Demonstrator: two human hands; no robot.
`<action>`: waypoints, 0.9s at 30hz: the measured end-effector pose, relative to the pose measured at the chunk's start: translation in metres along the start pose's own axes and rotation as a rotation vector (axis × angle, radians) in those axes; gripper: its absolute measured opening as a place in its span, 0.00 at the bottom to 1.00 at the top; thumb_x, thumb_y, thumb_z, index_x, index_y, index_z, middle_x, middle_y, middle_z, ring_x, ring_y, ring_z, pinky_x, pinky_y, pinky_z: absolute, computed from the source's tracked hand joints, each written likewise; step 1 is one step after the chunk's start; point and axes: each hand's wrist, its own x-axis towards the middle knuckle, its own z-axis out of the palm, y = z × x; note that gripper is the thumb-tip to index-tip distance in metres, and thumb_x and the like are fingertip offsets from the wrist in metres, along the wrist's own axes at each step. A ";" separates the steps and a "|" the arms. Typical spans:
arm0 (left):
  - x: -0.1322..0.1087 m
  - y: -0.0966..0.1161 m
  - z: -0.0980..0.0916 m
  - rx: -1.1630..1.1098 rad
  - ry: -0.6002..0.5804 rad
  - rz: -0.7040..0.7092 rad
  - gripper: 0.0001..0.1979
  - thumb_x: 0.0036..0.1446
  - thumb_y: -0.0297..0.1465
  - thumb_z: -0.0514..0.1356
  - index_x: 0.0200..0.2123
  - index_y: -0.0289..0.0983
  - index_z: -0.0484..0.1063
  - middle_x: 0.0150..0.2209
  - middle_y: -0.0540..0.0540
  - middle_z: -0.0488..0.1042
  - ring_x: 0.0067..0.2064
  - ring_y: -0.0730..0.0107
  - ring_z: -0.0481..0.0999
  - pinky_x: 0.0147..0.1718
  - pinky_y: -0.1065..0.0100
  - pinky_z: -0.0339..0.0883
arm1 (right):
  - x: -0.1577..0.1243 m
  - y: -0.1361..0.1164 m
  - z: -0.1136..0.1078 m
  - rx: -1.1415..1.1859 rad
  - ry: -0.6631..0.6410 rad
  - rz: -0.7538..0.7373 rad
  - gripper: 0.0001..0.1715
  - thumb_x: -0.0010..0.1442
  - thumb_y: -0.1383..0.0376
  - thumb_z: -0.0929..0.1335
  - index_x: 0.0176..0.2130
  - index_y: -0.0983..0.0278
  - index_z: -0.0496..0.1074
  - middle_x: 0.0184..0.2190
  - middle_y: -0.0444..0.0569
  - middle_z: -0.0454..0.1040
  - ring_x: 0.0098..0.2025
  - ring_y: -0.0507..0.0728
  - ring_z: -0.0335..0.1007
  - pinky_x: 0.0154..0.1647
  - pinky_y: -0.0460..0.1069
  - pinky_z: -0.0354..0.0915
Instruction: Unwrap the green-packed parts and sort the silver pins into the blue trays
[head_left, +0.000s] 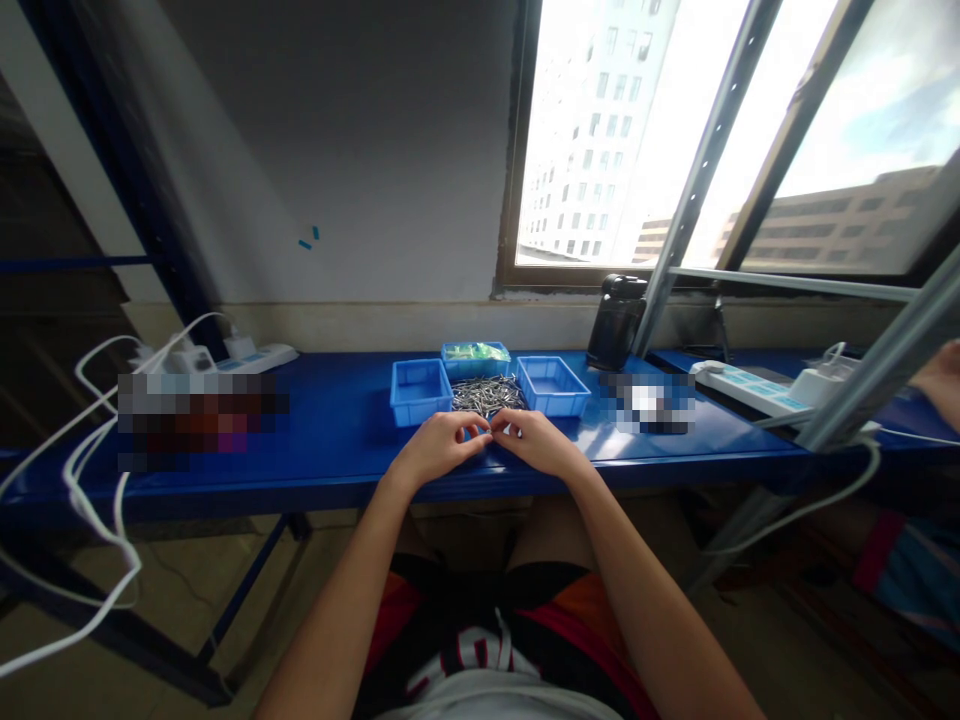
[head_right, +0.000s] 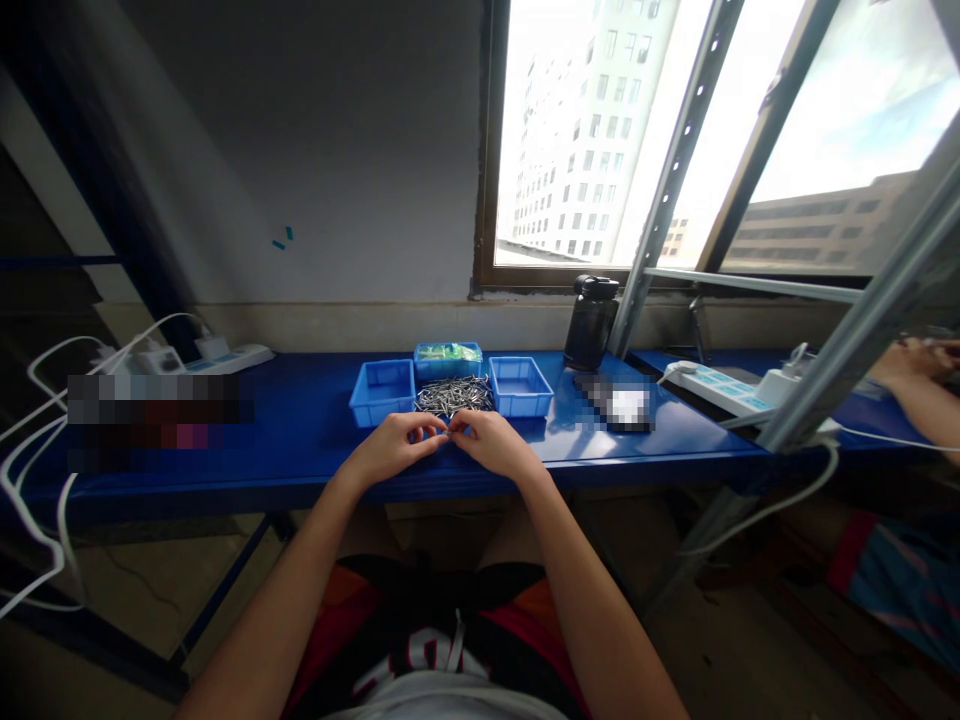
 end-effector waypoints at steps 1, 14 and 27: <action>0.000 -0.001 0.000 0.008 0.007 0.003 0.13 0.53 0.38 0.54 0.36 0.39 0.74 0.30 0.49 0.74 0.29 0.71 0.70 0.29 0.71 0.62 | 0.000 0.000 0.000 0.000 -0.001 -0.001 0.08 0.57 0.65 0.64 0.35 0.63 0.71 0.29 0.44 0.73 0.29 0.50 0.65 0.30 0.44 0.58; 0.004 -0.012 0.004 0.158 0.005 -0.018 0.12 0.54 0.37 0.54 0.34 0.39 0.75 0.31 0.48 0.74 0.33 0.67 0.71 0.30 0.71 0.60 | 0.000 0.001 -0.001 0.148 0.025 0.019 0.09 0.57 0.60 0.64 0.33 0.63 0.69 0.28 0.43 0.71 0.29 0.50 0.64 0.30 0.44 0.59; 0.003 -0.013 0.004 0.190 -0.024 0.004 0.13 0.54 0.37 0.53 0.35 0.40 0.76 0.32 0.48 0.74 0.34 0.68 0.71 0.32 0.71 0.60 | 0.000 0.002 -0.004 0.189 -0.049 -0.012 0.10 0.57 0.61 0.64 0.37 0.63 0.71 0.29 0.43 0.72 0.29 0.50 0.62 0.31 0.44 0.58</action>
